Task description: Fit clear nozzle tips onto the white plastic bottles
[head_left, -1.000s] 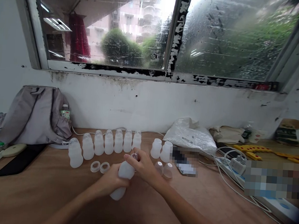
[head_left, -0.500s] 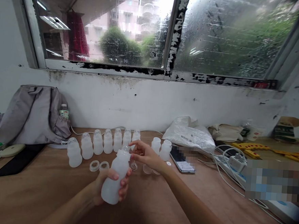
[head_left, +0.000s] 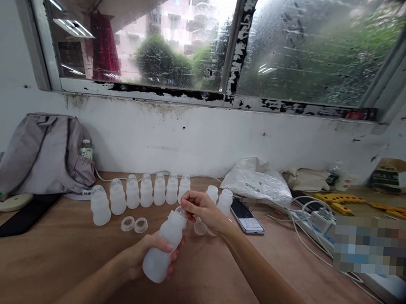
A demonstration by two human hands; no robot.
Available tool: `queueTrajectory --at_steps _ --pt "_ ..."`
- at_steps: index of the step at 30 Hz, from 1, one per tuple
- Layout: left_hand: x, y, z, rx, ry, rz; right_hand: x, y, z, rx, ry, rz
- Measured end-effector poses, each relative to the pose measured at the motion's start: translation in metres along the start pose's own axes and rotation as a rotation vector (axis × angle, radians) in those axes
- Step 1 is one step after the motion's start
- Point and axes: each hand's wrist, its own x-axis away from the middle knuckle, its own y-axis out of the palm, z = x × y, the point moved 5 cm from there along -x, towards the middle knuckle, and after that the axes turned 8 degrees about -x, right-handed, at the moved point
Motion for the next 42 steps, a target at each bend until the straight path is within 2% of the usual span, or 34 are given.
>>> queueTrajectory --at_steps 4,6,9,14,16,19,21,23,27,30,32,34,36,38,39,42 --pt "0.002 0.007 -0.002 0.192 -0.030 -0.291 0.001 0.004 -0.006 -0.065 -0.065 -0.036" --pt "0.003 0.010 -0.001 0.247 -0.005 -0.401 0.002 0.007 -0.009 -0.093 -0.101 -0.050" --pt "0.001 0.008 0.002 0.245 0.062 -0.416 0.002 0.005 -0.012 -0.097 -0.156 -0.009" --pt "0.001 -0.001 0.010 0.199 0.077 -0.279 0.001 -0.003 -0.015 -0.068 -0.232 0.085" --pt "0.003 -0.003 0.013 0.181 0.051 -0.217 0.001 -0.011 -0.017 -0.026 -0.283 0.173" --pt "0.003 -0.006 0.023 0.099 0.078 -0.120 0.002 -0.028 -0.017 0.189 -0.351 0.416" --pt "0.003 -0.009 0.032 -0.005 0.142 -0.011 0.001 -0.033 -0.013 0.428 -0.329 0.488" --pt "0.003 -0.014 0.043 -0.118 0.207 0.144 -0.003 -0.030 0.000 0.660 -0.220 0.400" --pt "0.009 -0.023 0.063 -0.313 0.360 0.446 -0.006 -0.009 0.040 0.972 0.057 0.077" --pt "0.012 -0.032 0.070 -0.430 0.434 0.600 -0.003 0.006 0.059 1.060 0.160 -0.100" --pt "0.013 -0.041 0.070 -0.496 0.444 0.688 -0.002 0.011 0.059 1.061 0.163 -0.160" --pt "0.012 -0.050 0.069 -0.594 0.445 0.774 -0.002 0.010 0.047 1.033 0.097 -0.110" --pt "0.011 -0.056 0.068 -0.743 0.441 0.845 -0.002 0.004 0.025 0.974 -0.038 0.057" --pt "0.010 -0.056 0.066 -0.905 0.435 0.880 0.001 -0.002 0.004 0.926 -0.180 0.240" --pt "0.010 -0.055 0.065 -0.972 0.433 0.889 0.002 -0.002 -0.004 0.914 -0.235 0.291" --pt "0.011 -0.046 0.061 -1.101 0.423 0.896 0.004 0.005 -0.010 0.951 -0.288 0.259"
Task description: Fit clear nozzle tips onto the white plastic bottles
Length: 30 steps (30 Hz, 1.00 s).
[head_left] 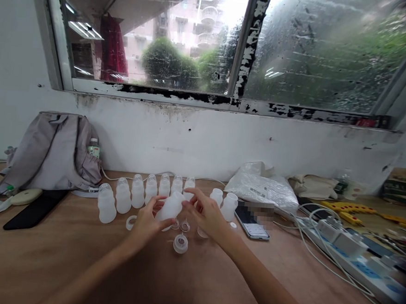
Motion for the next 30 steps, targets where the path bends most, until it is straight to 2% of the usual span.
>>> queueTrajectory --at_steps 4,7,10,12,15,18,25,30 --pt "0.008 0.008 0.003 -0.061 0.068 0.008 0.001 0.002 -0.001 0.104 -0.032 -0.078" --pt "0.012 0.014 0.000 -0.118 0.126 0.046 -0.004 -0.015 0.009 0.250 0.049 -0.044" --pt "0.019 0.026 0.000 -0.264 0.244 -0.038 -0.012 -0.036 0.030 0.443 0.187 -0.021" --pt "0.028 0.038 0.000 -0.396 0.343 -0.113 -0.018 -0.042 0.047 0.563 0.270 -0.021" --pt "0.040 0.051 -0.005 -0.542 0.415 -0.166 -0.027 -0.037 0.074 0.666 0.377 -0.069" --pt "0.046 0.058 -0.010 -0.590 0.420 -0.175 -0.033 -0.024 0.094 0.688 0.428 -0.118" --pt "0.041 0.051 -0.004 -0.493 0.410 -0.179 -0.033 -0.014 0.108 0.667 0.424 -0.121" --pt "0.028 0.039 -0.005 -0.503 0.406 -0.103 -0.023 -0.015 0.095 0.551 0.370 0.053"
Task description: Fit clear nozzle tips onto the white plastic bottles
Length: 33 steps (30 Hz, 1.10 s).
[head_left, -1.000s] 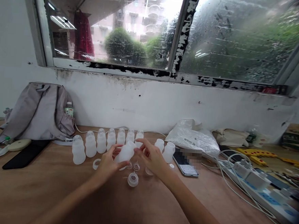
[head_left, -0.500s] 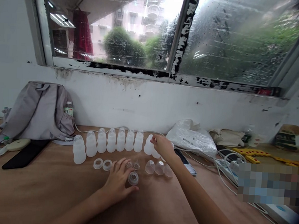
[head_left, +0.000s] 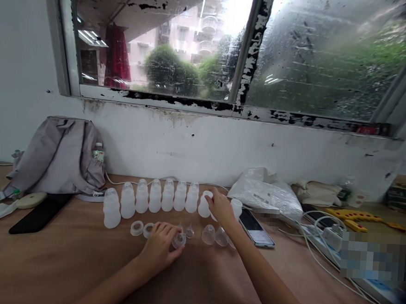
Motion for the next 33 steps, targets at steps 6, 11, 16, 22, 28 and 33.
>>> queueTrajectory --at_steps 6,11,16,22,28,33 --pt "-0.009 -0.008 -0.020 -0.106 0.004 0.048 0.040 0.012 -0.056 -0.463 -0.316 -0.377" --pt "-0.010 -0.016 -0.024 -0.064 0.034 0.090 0.060 0.022 -0.080 -0.443 -0.356 -0.384" --pt "-0.009 -0.020 -0.022 0.020 0.035 0.104 0.061 0.027 -0.083 -0.433 -0.398 -0.328" --pt "-0.013 -0.021 -0.026 0.227 -0.042 0.065 0.056 0.019 -0.080 -0.460 -0.461 -0.349" --pt "-0.012 -0.006 -0.043 0.069 -0.042 -0.107 0.035 -0.005 -0.055 -0.341 -0.346 -0.268" --pt "-0.007 0.001 -0.050 -0.173 -0.038 -0.187 0.030 -0.005 -0.035 -0.085 -0.253 -0.288"
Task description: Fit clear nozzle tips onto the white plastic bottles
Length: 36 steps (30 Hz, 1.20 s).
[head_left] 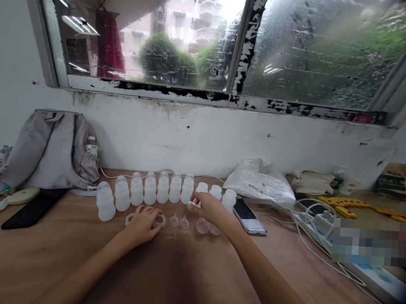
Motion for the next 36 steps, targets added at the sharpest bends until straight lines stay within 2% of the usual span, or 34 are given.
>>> queueTrajectory --at_steps 4,11,21,29,36 --pt "0.003 0.001 0.001 -0.130 -0.044 -0.010 0.003 0.021 -0.001 0.149 -0.004 -0.113" --pt "0.004 0.006 -0.001 -0.162 -0.010 0.091 0.006 0.044 -0.006 0.233 -0.024 -0.173" --pt "0.004 0.007 -0.019 -0.166 0.014 0.077 0.004 0.050 -0.012 0.111 -0.035 -0.210" --pt "0.005 0.005 -0.029 -0.182 0.047 0.055 0.005 0.054 -0.003 0.166 0.023 -0.262" --pt "0.006 0.004 -0.027 -0.154 0.170 0.039 0.004 0.058 0.000 0.123 0.018 -0.277"
